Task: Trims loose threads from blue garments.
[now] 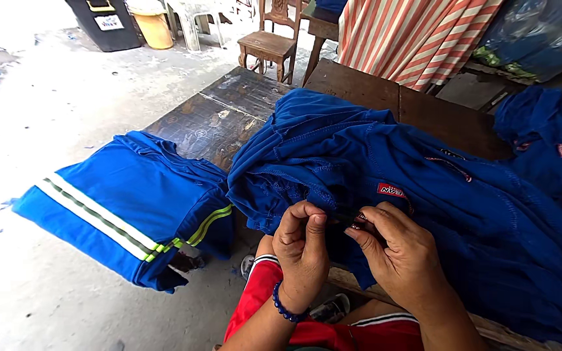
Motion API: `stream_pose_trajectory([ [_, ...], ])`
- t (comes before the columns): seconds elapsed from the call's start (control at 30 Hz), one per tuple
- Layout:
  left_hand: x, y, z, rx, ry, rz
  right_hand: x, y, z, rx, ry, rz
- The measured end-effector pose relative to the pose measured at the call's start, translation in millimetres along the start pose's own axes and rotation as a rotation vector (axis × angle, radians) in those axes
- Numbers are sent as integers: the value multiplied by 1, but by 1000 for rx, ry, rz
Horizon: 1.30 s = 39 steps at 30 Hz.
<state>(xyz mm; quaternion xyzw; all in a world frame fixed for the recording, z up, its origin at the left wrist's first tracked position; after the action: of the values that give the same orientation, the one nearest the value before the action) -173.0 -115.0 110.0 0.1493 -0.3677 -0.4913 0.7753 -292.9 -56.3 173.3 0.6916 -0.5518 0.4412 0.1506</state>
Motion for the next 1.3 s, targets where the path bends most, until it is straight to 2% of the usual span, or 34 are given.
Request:
stream_pose_trajectory([
  [0.2,-3,2,-1,52,-11,55,6,-12,5,-130,34,-88],
  [0.3,-4,-1,-2,34,13,29,6,-11,5,-117,36,-61],
  [0.37,-5,-4,-2,-47,21,-33,4,-2,4,1,16,41],
  [0.43,-6,-6,1,-147,17,-94,0,11,1,240,-10,173],
  [0.5,-6,-7,4,-183,33,-148,-1,22,-4,483,-23,289],
  [0.57,-5,-9,5,-187,68,-226,-2,30,-11,614,-53,364],
  [0.73,-4,-9,5,-251,139,-403,-2,32,-18,510,-179,317],
  [0.9,-3,-7,7,-299,159,-470,0,28,-12,398,-187,276],
  [1.1,-4,-4,3,-317,152,-474,2,31,-8,493,-135,238],
  [1.3,-3,0,-5,-334,332,-715,-1,39,-7,647,-113,314],
])
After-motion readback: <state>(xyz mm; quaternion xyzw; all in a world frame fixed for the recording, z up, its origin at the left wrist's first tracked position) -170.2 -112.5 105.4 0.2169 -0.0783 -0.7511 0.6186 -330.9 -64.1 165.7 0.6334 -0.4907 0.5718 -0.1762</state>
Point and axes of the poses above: each hand's wrist, its own x-axis towards the middle knuckle, its own z-axis out of the palm, y = z × x, the point moved 5 cm from there along x, towards the middle knuckle, and after that the axes turned 9 degrees about y, right-handed, at the moved point
